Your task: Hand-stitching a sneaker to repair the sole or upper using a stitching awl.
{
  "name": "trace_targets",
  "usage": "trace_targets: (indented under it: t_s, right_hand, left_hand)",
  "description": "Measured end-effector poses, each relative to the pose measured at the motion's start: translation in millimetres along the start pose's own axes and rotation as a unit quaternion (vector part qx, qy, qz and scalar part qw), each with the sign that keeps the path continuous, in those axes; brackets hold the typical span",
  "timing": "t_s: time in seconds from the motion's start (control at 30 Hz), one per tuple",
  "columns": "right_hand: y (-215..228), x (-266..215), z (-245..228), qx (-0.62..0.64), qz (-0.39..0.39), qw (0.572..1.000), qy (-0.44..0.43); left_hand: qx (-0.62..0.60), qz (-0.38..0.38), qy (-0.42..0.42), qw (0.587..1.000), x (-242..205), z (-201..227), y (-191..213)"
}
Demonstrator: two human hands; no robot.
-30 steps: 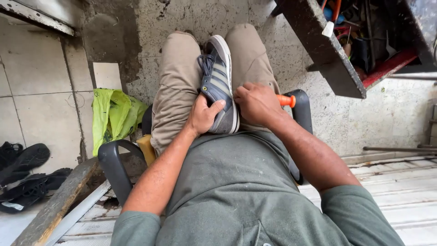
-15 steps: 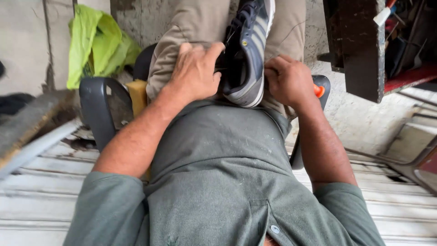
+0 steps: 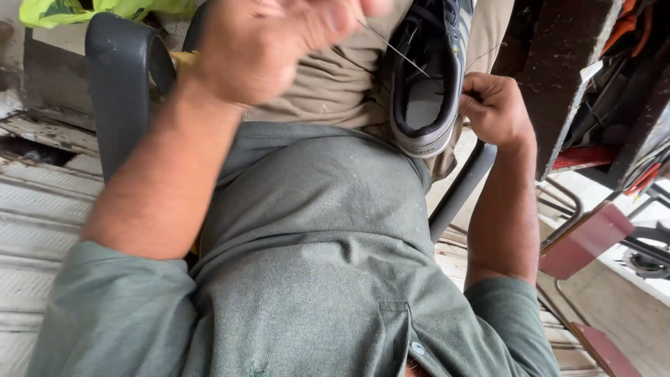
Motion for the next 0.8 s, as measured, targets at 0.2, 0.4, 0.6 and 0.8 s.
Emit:
trace_targets:
  t_s: [0.2, 0.4, 0.6, 0.8]
  right_hand:
    - [-8.2, 1.4, -14.4, -0.037, 0.019, 0.999, -0.026]
    - [-15.2, -3.9, -12.3, -0.159, 0.094, 0.983, 0.019]
    - [-15.8, -7.3, -11.4, -0.134, 0.159, 0.975, 0.081]
    - [-18.9, -3.9, -15.3, -0.140, 0.154, 0.975, 0.075]
  left_hand:
    - [-0.572, 0.057, 0.141, 0.806, 5.0, -44.1, -60.8]
    - [0.134, -0.250, 0.381, 0.880, -20.2, -81.9, -112.9]
    - [0.213, -0.247, 0.417, 0.848, -10.1, -109.2, -141.8]
    - [0.202, -0.249, 0.446, 0.836, -15.9, -137.6, -149.7]
Point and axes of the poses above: each hand's wrist, its own x-axis towards the middle knuckle, its own y-axis out of the back of the hand, z = x × y, the point moved 7 cm from there along x, towards the middle knuckle
